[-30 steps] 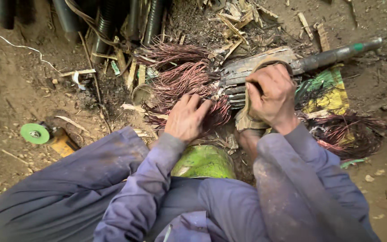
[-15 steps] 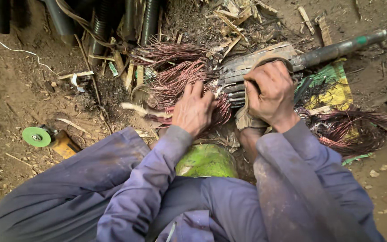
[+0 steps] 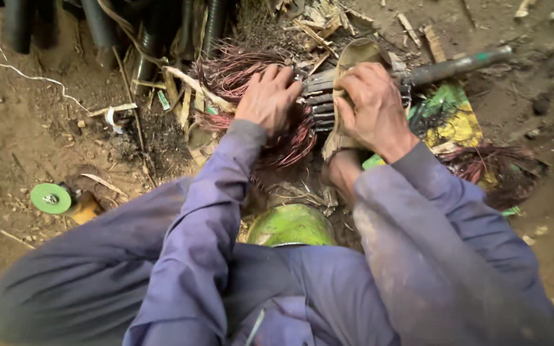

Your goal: The person sits on the ground and uses a screwdriver to pry and scrape burnt copper windings off a motor armature, pulling loose copper wire strands free by hand and working along the armature body. Another worker handles copper wire nearby.

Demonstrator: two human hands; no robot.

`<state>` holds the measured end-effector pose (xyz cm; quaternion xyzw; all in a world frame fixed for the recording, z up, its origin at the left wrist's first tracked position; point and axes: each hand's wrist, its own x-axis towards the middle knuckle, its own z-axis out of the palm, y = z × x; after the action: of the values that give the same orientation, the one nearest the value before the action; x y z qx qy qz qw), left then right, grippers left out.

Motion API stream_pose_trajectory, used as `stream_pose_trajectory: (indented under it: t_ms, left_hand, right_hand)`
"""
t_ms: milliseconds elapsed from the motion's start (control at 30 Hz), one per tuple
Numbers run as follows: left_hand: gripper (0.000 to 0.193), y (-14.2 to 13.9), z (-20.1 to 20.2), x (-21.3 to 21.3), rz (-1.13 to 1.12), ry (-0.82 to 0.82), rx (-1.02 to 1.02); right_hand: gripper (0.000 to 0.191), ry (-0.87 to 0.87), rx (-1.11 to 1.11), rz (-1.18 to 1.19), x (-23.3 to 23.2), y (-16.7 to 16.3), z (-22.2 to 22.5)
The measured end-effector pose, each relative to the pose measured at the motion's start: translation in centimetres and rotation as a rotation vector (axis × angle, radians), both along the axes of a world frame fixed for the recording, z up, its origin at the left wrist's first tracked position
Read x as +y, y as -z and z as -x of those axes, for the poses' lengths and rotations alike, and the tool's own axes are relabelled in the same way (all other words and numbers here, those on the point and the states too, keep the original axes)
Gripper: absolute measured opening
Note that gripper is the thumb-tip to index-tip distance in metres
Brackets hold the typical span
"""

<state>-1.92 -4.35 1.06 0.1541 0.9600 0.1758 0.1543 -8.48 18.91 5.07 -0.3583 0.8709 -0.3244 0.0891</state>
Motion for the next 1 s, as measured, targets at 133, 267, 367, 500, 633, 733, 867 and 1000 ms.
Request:
stream_pose_trajectory:
  t_ms: [133, 267, 367, 500, 633, 733, 867, 1000]
  left_hand:
    - [0.034, -1.3, -4.6, 0.5, 0.036, 0.046, 0.096]
    - [0.027, -1.5, -7.1, 0.0, -0.048, -0.033, 0.230]
    - [0.026, -1.0, -6.9, 0.0, 0.001, -0.040, 0.155]
    - [0.029, -0.2, -6.7, 0.0, 0.004, -0.021, 0.160]
    - [0.036, 0.2, -6.9, -0.5, -0.010, 0.004, 0.155]
    - [0.042, 0.5, -6.8, -0.7, -0.022, 0.016, 0.179]
    - [0.049, 0.6, -6.4, -0.6, 0.050, 0.015, 0.195]
    - [0.054, 0.5, -6.2, -0.3, 0.123, -0.041, 0.227]
  right_hand:
    - [0.017, 0.053, 0.030, 0.061, -0.1, 0.2, -1.0]
    - [0.013, 0.165, 0.065, 0.097, -0.7, 1.0, -2.3]
    - [0.013, 0.191, 0.089, 0.104, -0.9, 1.5, -2.6]
    - [0.013, 0.182, 0.104, 0.120, -0.8, 1.7, -2.4]
    - [0.013, 0.170, 0.103, 0.131, -0.9, 1.9, -2.2]
    - [0.014, 0.184, 0.099, 0.137, -1.1, 2.1, -2.2]
    - [0.015, 0.182, 0.108, 0.128, -1.1, 2.2, -2.2]
    - [0.015, 0.178, 0.119, 0.114, -1.2, 2.2, -2.3]
